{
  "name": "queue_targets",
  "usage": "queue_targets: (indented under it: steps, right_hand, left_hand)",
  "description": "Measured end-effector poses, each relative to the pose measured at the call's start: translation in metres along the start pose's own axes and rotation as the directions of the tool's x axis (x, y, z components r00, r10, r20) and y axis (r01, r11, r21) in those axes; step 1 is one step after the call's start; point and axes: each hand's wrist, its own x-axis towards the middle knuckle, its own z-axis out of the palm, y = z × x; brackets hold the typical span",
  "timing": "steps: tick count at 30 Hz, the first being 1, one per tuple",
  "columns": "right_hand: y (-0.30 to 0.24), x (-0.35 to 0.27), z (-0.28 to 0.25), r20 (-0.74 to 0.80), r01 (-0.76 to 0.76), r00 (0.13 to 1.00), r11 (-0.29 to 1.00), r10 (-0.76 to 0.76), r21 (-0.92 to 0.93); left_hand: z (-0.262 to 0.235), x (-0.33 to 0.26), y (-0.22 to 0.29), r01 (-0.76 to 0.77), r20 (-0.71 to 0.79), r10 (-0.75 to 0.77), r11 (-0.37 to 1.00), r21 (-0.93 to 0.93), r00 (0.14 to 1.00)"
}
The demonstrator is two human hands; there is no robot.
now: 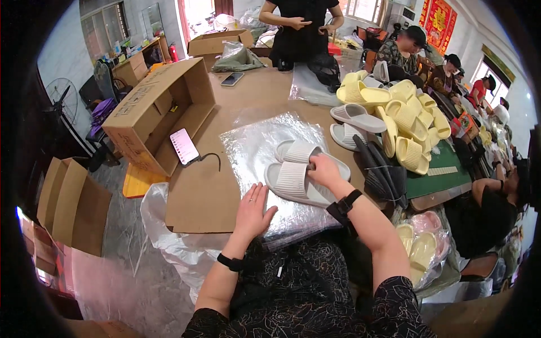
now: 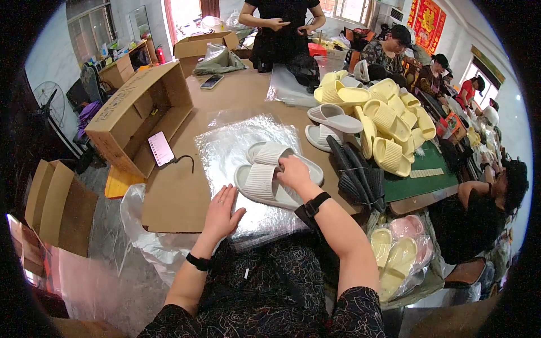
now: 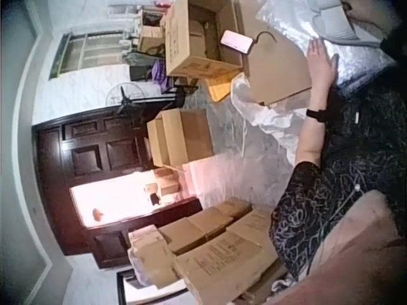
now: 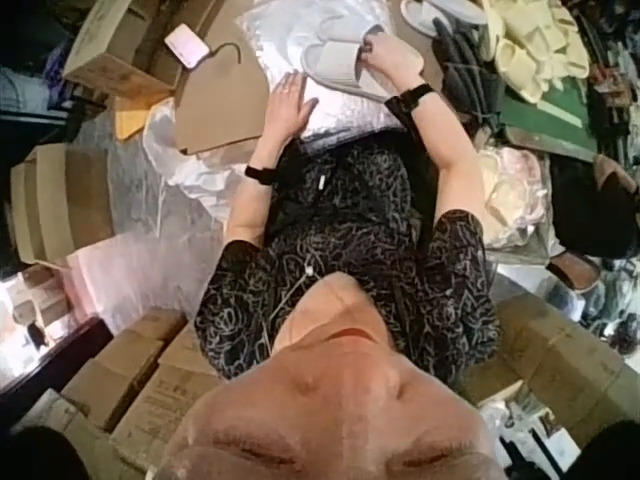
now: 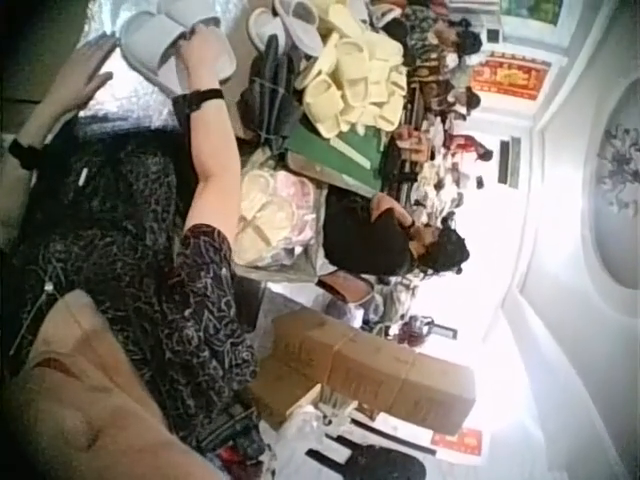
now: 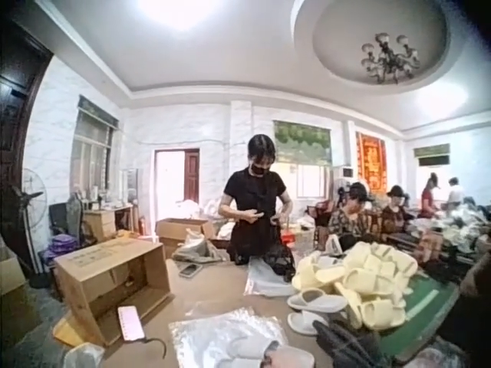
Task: Packing pairs of sandals into plastic bags and placing them into a larger transport bag.
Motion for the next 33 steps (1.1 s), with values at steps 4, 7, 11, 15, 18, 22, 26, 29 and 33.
queue_targets:
  steps: [4, 7, 11, 15, 18, 22, 26, 29, 33]
  right_hand:
    - [0.007, 0.002, 0.001, -0.182, 0.102, 0.981, 0.980, -0.070, 0.172]
    - [0.005, -0.002, -0.030, -0.446, 0.208, 0.884, 0.739, 0.137, 0.641]
    - [0.005, -0.046, -0.092, -0.410, 0.214, 0.827, 0.459, 0.386, 0.863]
    - [0.017, -0.123, -0.100, -0.246, 0.286, 0.812, 0.007, 0.529, 0.958]
    - [0.044, -0.171, -0.072, -0.247, 0.304, 0.837, -0.040, 0.488, 0.952]
    - [0.024, -0.216, -0.065, -0.340, 0.221, 0.747, 0.269, 0.571, 0.937]
    - [0.043, -0.243, -0.048, -0.307, 0.210, 0.735, 0.227, 0.604, 0.951]
    - [0.051, -0.247, -0.041, -0.333, 0.266, 0.687, 0.203, 0.646, 0.942]
    - [0.042, -0.243, -0.046, -0.329, 0.253, 0.720, 0.210, 0.611, 0.944]
  left_hand:
    - [0.000, 0.003, 0.000, 0.006, 0.014, -0.006, 1.000, -0.030, 1.000]
    - [0.001, 0.003, -0.003, 0.017, 0.044, -0.015, 0.999, -0.042, 0.999]
    - [-0.021, 0.007, -0.001, 0.030, 0.173, -0.019, 0.998, -0.059, 0.985]
    - [-0.027, 0.016, 0.002, 0.016, 0.330, -0.015, 1.000, -0.002, 0.944]
    - [-0.035, 0.023, 0.015, -0.022, 0.395, -0.045, 0.987, 0.161, 0.918]
    - [-0.044, 0.034, 0.035, -0.043, 0.497, -0.171, 0.920, 0.389, 0.851]
    - [-0.053, 0.042, 0.039, -0.018, 0.562, -0.208, 0.929, 0.370, 0.800]
    - [-0.058, 0.043, 0.043, -0.015, 0.565, -0.194, 0.939, 0.343, 0.802]
    - [-0.047, 0.040, 0.034, -0.185, 0.492, 0.011, 0.934, 0.306, 0.871]
